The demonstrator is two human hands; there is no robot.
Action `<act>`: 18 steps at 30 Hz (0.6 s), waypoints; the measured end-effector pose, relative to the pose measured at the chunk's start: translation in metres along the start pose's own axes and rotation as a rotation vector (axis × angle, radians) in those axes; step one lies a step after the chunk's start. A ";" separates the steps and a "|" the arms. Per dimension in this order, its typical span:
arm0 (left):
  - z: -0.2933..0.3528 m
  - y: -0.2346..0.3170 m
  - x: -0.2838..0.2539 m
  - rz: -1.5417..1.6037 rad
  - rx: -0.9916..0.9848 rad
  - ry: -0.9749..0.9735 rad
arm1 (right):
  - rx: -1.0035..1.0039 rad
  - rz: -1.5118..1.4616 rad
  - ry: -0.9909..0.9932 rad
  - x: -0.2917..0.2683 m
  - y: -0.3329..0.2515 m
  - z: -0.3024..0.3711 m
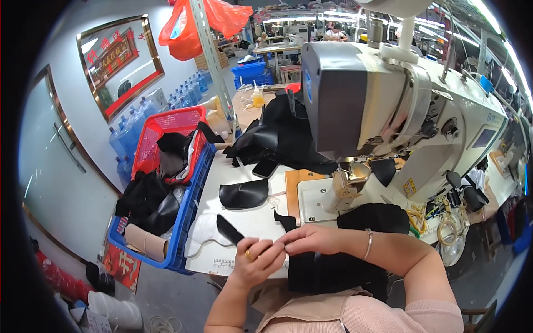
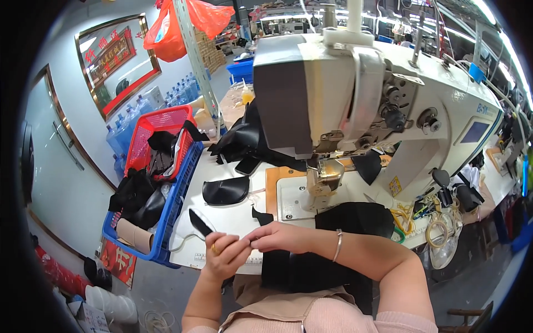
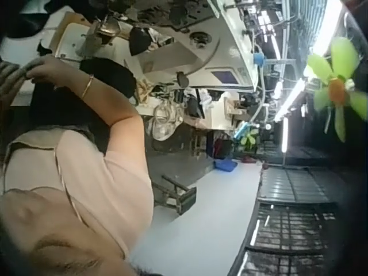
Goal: Stitching together leather shoe upper components using an industrial sewing machine.
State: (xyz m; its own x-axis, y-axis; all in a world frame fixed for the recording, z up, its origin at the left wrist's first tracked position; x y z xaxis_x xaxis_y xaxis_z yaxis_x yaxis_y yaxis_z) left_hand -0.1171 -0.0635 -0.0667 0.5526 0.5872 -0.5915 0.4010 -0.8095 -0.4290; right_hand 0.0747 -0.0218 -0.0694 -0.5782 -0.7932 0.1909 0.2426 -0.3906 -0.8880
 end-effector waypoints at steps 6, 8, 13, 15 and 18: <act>0.037 0.008 -0.020 -0.055 -0.119 -0.066 | -0.027 0.302 0.270 0.008 -0.004 -0.058; 0.041 0.015 -0.035 -0.005 -0.179 -0.002 | -0.082 0.284 0.433 0.004 -0.021 -0.071; 0.040 0.026 -0.055 -0.002 -0.520 0.298 | -0.037 -0.025 0.458 -0.056 -0.048 -0.122; 0.037 0.027 -0.048 0.157 -1.005 0.404 | -0.032 0.488 0.953 -0.079 -0.039 -0.129; 0.041 0.017 -0.036 0.755 -1.343 0.563 | -0.385 0.912 1.060 -0.055 -0.025 -0.108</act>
State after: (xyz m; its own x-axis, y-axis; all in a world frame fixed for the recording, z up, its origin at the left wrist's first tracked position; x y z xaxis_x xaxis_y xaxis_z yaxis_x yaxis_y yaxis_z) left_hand -0.1604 -0.0985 -0.0805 0.9659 0.2522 0.0580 0.0763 -0.4916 0.8675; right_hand 0.0165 0.0815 -0.1028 -0.6747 0.0859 -0.7330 0.7127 0.3340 -0.6169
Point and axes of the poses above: each hand's wrist, its own z-axis away from the middle knuckle, its own x-axis out of the palm, y = z × x, the point moved 1 cm from there along -z, towards the middle knuckle, and after that the axes turned 14 degrees about x, right-handed, at the moved point
